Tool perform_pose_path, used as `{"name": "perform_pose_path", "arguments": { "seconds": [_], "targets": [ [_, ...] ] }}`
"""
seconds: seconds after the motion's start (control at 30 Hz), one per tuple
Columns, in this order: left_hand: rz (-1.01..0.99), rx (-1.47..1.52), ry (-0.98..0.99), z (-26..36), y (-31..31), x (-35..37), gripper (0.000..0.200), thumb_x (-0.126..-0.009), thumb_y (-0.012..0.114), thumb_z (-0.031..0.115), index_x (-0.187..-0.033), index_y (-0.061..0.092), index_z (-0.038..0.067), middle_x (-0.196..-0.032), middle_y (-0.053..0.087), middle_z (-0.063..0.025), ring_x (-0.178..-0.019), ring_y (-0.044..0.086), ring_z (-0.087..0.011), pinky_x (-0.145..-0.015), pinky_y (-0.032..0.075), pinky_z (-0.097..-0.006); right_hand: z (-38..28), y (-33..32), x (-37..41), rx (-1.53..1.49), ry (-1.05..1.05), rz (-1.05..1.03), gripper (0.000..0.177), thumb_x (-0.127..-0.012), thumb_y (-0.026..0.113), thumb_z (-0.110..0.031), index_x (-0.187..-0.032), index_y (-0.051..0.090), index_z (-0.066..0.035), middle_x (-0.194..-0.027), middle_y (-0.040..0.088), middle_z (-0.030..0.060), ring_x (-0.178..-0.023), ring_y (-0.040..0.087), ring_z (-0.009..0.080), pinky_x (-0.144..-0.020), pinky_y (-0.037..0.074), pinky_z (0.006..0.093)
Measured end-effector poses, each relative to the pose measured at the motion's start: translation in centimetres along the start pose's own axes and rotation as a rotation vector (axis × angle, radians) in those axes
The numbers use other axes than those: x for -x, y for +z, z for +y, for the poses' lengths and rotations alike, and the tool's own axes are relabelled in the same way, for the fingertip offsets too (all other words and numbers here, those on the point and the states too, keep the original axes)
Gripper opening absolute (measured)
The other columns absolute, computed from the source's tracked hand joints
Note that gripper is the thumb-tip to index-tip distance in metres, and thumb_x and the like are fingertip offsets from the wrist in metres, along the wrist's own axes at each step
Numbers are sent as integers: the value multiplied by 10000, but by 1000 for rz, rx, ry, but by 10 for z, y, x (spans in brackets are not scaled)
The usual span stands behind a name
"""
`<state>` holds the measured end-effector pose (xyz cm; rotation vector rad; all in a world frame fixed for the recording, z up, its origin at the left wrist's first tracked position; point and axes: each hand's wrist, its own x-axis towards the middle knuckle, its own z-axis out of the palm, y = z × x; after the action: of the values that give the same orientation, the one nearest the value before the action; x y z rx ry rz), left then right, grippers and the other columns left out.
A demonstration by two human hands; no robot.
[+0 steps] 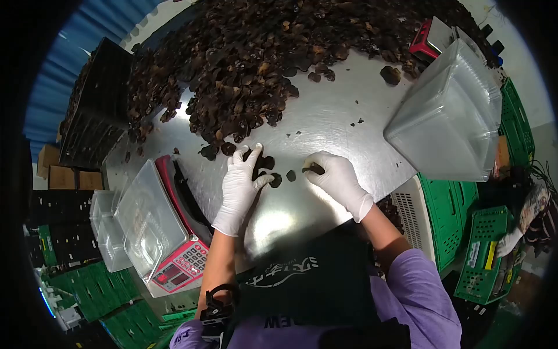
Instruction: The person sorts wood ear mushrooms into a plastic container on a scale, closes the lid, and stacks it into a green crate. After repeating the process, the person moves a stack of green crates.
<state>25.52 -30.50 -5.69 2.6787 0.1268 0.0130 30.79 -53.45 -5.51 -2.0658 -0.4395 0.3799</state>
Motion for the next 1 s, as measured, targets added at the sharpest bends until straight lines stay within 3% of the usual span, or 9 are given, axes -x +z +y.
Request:
{"name": "perform_pose_path", "arguments": {
  "seconds": [0.17,0.27,0.43,0.53,0.7,0.77,0.83,0.97,1.0],
  "targets": [
    [-29,10,2,3,10,7,590,-720,767,241,-1272,575,160,-1184,510,-127,-1111,525,-312,-853,505,-374,-5,16,-4,86,105,-78,229,-775,696,-151,-988,675,-67,-981,687,102,-860,667,267,-786,521,342],
    [-41,118,-59,12,15,7,448,-713,725,126,-1146,611,130,-1092,540,-101,-999,591,-295,-800,515,-374,-6,41,-8,291,-100,-70,495,-759,712,-168,-1220,556,-78,-1067,647,150,-974,645,321,-879,502,391],
    [124,228,-53,11,46,13,367,-716,702,49,-1072,623,89,-1013,607,-116,-889,638,-301,-806,518,-362,-19,61,-20,389,-23,-114,425,-764,708,-174,-1157,576,-82,-1055,648,164,-976,638,347,-868,502,402],
    [184,615,-136,16,44,17,252,-751,644,-30,-996,625,26,-947,680,-115,-897,663,-187,-816,507,-302,-15,59,-21,260,-109,-62,352,-767,699,-120,-1105,611,-72,-1044,654,182,-952,651,336,-844,513,373],
    [171,933,-295,13,38,36,255,-773,613,-82,-1001,617,32,-885,653,-34,-837,610,-107,-779,482,-252,-9,71,-19,-251,-9,-144,315,-769,640,71,-1066,644,-33,-957,693,77,-925,645,129,-832,505,263],
    [300,1117,-297,4,24,53,280,-784,599,-86,-1038,607,31,-906,653,-30,-845,608,-115,-781,484,-261,-40,76,-13,-306,-133,-169,321,-779,647,65,-1085,624,-27,-972,678,46,-936,622,102,-841,500,261],
    [263,1160,-482,18,-63,81,346,-738,596,-107,-1056,602,32,-925,635,-37,-870,609,-141,-789,491,-273,-96,89,-7,-272,-185,-208,324,-798,674,-7,-1116,612,-24,-1020,679,71,-950,630,113,-842,502,272],
    [678,831,-317,-26,-141,147,337,-776,609,-120,-1081,592,20,-1028,629,-53,-941,609,-133,-864,492,-266,-186,143,-9,-445,-682,-338,381,-812,688,-150,-1156,571,-35,-1032,618,148,-948,645,293,-855,493,368],
    [734,839,-337,-35,-158,163,328,-787,616,-119,-1083,593,21,-1048,626,-55,-955,608,-132,-878,489,-258,-216,156,-8,-312,-616,-414,357,-803,678,-140,-1131,572,-47,-1038,618,144,-948,641,314,-831,499,385]
  ]
}}
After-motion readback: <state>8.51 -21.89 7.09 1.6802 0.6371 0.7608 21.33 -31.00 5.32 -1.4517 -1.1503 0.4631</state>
